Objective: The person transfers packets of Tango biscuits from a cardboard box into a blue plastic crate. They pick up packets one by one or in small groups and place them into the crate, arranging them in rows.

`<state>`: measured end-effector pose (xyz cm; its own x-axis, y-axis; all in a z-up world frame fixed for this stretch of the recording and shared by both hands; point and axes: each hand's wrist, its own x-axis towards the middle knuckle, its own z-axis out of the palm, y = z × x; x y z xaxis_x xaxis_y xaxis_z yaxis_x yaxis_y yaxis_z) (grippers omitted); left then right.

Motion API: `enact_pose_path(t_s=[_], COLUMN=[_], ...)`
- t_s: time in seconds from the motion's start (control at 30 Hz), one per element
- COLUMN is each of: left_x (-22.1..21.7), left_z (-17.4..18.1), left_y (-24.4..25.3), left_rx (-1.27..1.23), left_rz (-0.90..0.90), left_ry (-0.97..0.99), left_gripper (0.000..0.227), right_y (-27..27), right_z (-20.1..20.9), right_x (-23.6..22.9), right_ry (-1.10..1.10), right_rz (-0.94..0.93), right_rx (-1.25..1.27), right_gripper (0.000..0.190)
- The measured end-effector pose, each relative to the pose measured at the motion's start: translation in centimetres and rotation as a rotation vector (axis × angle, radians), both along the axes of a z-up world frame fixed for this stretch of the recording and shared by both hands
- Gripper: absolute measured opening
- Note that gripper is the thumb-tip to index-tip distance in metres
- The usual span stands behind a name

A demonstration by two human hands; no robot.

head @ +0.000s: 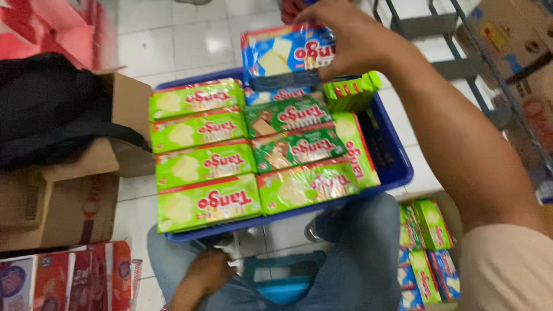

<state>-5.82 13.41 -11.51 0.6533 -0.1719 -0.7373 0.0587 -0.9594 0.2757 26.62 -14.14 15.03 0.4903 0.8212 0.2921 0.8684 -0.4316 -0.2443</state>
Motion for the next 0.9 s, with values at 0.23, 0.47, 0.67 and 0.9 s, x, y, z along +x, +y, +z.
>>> enact_pose_path(t_s=[0.23,0.47,0.67,0.9], left_x=[-5.8,-4.7,-5.1,-5.3], left_z=[-2.9,-3.2,-5.2,-6.5], left_y=[8.3,8.2,8.4,9.0], left_rx=[0.049,-0.141,-0.152,-0.158], left_rz=[0.414,0.582,0.583,0.627], left_ry=[-0.836,-1.009,-1.06,-1.004], left_gripper=[0.041,0.025,0.024,0.029], right_y=[5.4,7.0,6.8,7.7], right_z=[-4.9,-6.5,-6.7,-5.8], right_x=[5.6,5.2,5.1,4.7], right_ry=[0.075,0.318,0.442,0.48], right_rz=[-0.098,-0.216,-0.221,-0.251], right_rx=[-0.331,-0.403,-0.301,-0.367], right_gripper=[0.075,0.075,0.068,0.07])
